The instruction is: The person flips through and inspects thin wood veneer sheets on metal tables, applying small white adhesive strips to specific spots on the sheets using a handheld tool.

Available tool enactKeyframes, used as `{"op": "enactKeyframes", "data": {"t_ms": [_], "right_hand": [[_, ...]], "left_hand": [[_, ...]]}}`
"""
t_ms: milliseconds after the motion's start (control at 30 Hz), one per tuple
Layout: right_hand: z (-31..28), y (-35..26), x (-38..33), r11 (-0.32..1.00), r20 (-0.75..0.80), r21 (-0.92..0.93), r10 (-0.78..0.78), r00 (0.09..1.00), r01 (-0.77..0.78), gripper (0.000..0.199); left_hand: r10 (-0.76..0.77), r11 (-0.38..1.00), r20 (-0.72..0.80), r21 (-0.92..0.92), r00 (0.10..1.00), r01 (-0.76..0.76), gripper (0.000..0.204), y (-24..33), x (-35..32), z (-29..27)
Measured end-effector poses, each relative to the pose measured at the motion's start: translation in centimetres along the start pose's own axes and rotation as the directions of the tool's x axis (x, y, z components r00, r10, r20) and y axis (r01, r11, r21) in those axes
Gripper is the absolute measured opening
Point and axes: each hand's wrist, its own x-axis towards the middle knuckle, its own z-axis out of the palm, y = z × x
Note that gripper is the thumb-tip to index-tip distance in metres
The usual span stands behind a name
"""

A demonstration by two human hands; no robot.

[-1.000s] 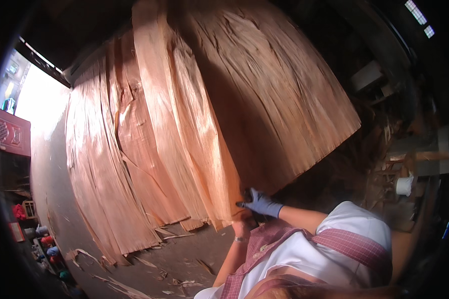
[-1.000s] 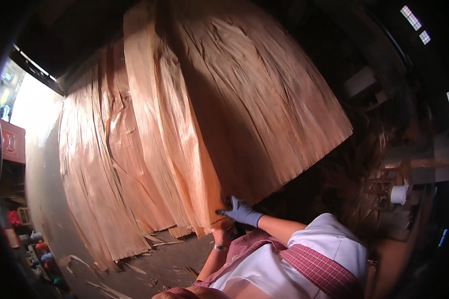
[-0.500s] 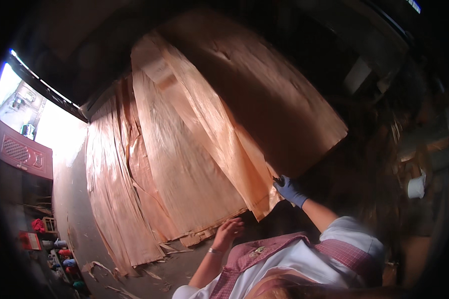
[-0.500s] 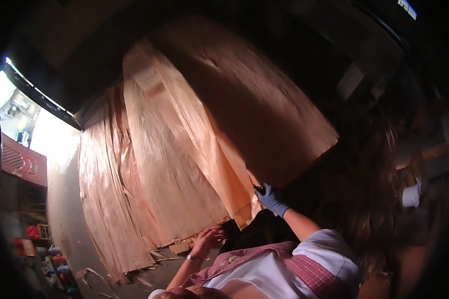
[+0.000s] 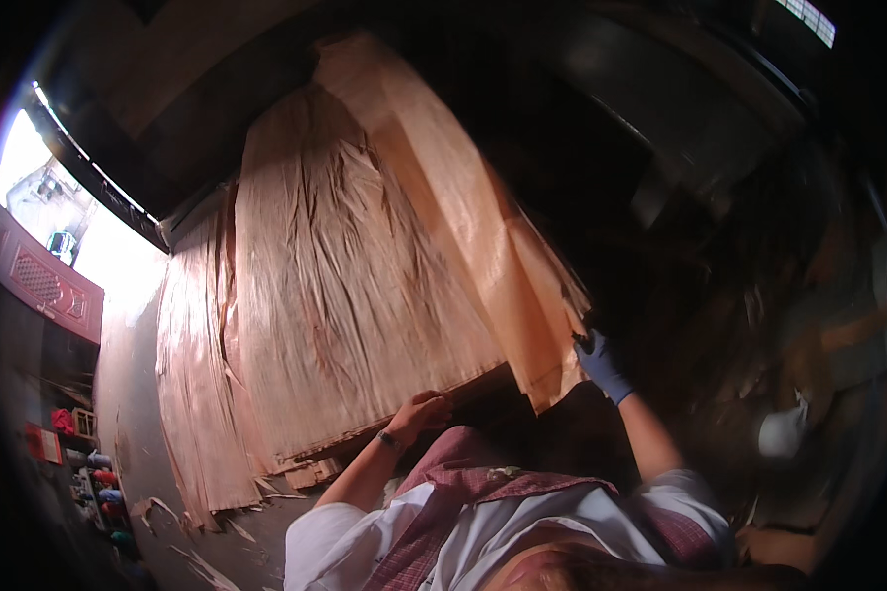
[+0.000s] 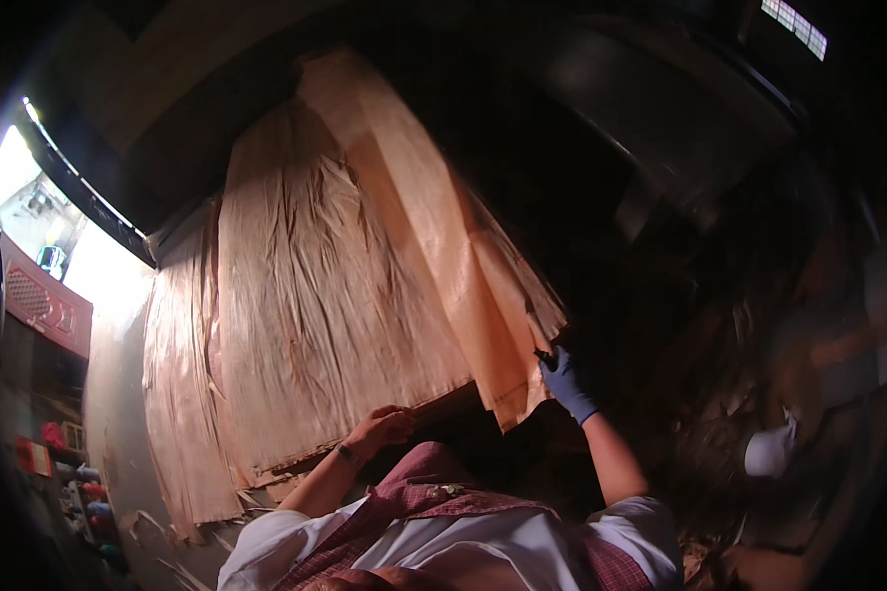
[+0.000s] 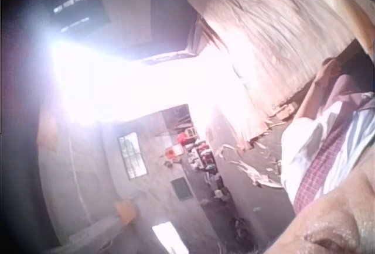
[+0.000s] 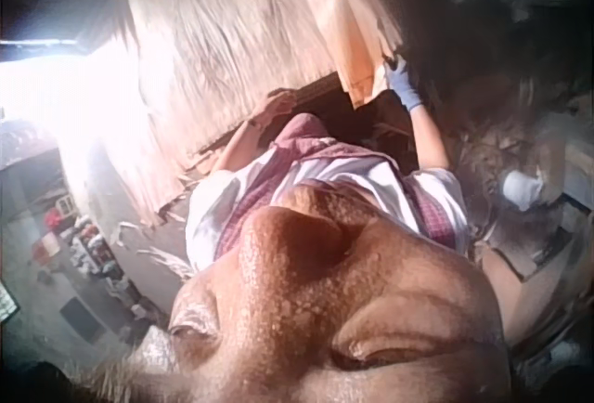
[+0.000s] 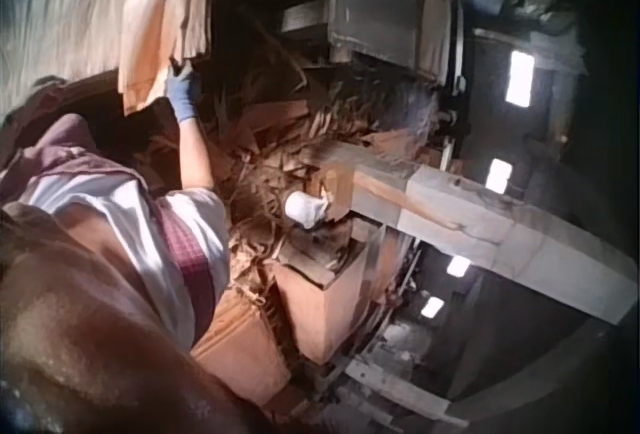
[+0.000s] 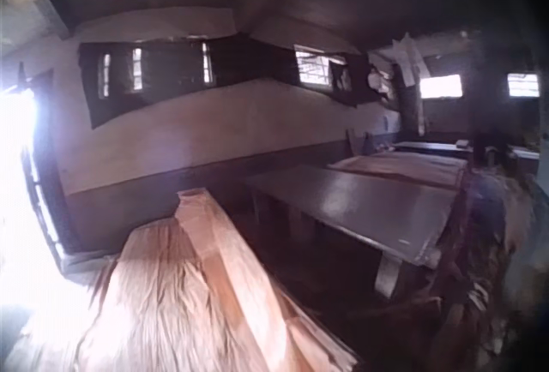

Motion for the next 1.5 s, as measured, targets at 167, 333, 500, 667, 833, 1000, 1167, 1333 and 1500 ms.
{"op": "enactKeyframes", "data": {"t_ms": [167,333,500,667,833,1000,1167,1333,1500], "right_hand": [[-10.4,9.0,9.2,0.99,-0.073,-0.142,0.013,0.997,-0.023,0.025],[-20.5,16.1,20.0,0.939,-0.245,-0.312,-0.226,0.943,0.144,0.026],[-31.3,19.5,30.5,0.945,-0.122,-0.3,0.099,0.988,-0.132,0.031],[-39.3,26.6,40.9,0.969,-0.073,-0.226,0.086,0.994,-0.101,0.039],[-44.2,37.7,48.8,0.946,0.033,-0.104,0.31,0.95,-0.306,0.062],[-52.7,59.9,53.4,0.945,0.21,0.15,0.256,0.944,-0.289,0.071],[-53.6,54.1,55.6,0.754,0.588,0.327,0.309,0.748,-0.569,0.047],[-55.2,52.2,66.5,0.696,0.6,0.387,0.309,0.738,-0.605,0.05],[-55.6,58.2,76.4,0.819,0.539,0.412,0.135,0.831,-0.4,0.045]], "left_hand": [[-0.026,0.999,0.014,-0.022,1.0,0.026,0.035,3.7,9.5,7.7],[0.049,0.999,-0.042,0.021,0.998,-0.048,0.036,8.0,23.0,15.7],[0.123,0.986,0.049,0.109,0.991,-0.128,0.037,16.7,32.9,28.0],[0.17,0.971,0.113,0.153,0.979,-0.186,0.035,23.1,39.3,38.5],[0.204,0.979,-0.066,0.038,0.977,-0.201,0.031,25.4,45.3,48.4],[0.158,0.983,-0.101,-0.076,0.982,-0.166,0.027,25.6,54.0,60.5],[0.079,0.997,-0.144,-0.003,0.986,-0.081,0.028,27.4,54.7,66.8],[0.172,0.985,-0.217,0.059,0.961,-0.163,0.035,31.7,65.0,71.5],[0.501,0.85,-0.415,0.402,0.76,-0.341,0.06,34.2,78.0,74.3]]}}
